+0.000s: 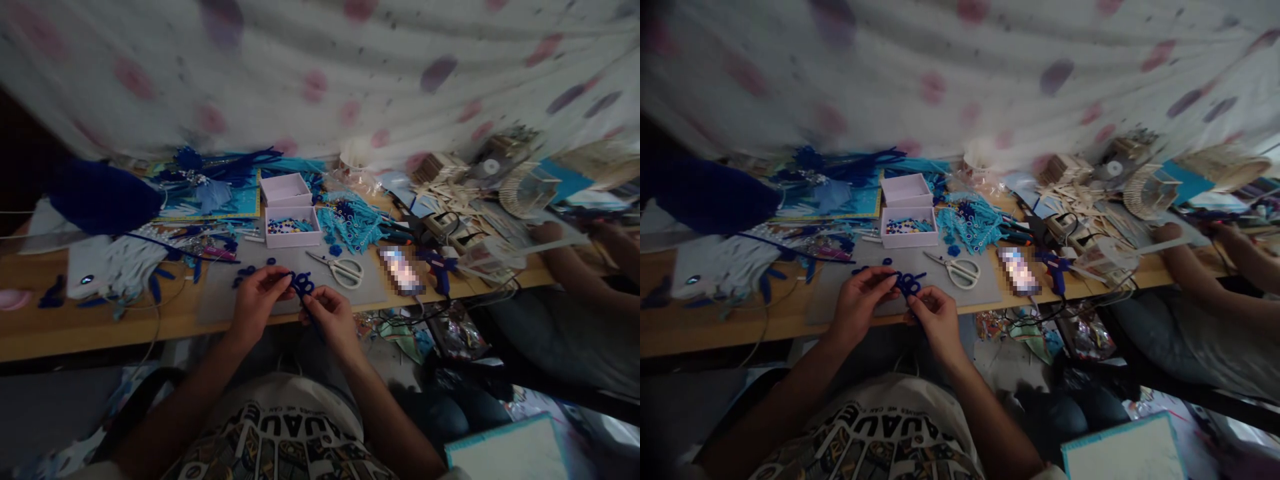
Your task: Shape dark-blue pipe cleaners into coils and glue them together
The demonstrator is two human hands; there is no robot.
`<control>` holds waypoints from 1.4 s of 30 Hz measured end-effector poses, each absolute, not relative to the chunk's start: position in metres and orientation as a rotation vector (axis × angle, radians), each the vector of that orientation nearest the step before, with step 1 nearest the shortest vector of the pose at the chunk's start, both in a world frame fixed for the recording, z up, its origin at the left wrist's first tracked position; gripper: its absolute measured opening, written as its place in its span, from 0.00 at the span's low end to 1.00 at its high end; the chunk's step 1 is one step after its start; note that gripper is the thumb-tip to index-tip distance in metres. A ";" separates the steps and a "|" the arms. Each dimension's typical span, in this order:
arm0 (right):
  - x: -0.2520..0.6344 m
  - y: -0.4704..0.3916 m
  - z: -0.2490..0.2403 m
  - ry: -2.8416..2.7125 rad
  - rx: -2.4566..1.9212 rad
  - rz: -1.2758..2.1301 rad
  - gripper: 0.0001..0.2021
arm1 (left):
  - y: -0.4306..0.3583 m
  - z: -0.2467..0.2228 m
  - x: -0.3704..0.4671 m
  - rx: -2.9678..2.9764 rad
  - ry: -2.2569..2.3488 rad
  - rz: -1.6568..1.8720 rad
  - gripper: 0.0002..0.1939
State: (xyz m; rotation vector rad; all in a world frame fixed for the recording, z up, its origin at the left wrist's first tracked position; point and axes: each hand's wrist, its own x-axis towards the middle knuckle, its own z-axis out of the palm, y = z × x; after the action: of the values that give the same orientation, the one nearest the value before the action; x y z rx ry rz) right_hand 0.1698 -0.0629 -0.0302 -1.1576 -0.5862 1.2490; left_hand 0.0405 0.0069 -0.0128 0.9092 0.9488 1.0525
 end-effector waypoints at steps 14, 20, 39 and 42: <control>0.167 -0.059 -0.024 -0.765 -1.202 1.185 0.15 | 0.005 -0.015 0.040 0.951 0.977 1.041 0.22; 0.166 -0.058 -0.024 -0.787 -1.205 1.176 0.14 | 0.004 -0.021 0.038 0.978 0.979 1.047 0.22; 0.165 -0.055 -0.023 -0.753 -1.233 1.164 0.15 | 0.004 -0.023 0.040 0.975 0.951 1.132 0.18; 0.166 -0.055 -0.023 -0.770 -1.240 1.155 0.16 | 0.004 -0.024 0.040 0.980 0.969 1.124 0.19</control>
State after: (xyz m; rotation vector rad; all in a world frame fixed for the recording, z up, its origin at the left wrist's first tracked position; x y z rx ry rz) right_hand 0.1658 -0.0549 -0.0229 -1.2404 -0.7701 1.1555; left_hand 0.0397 0.0042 -0.0237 0.9801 0.9686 1.1244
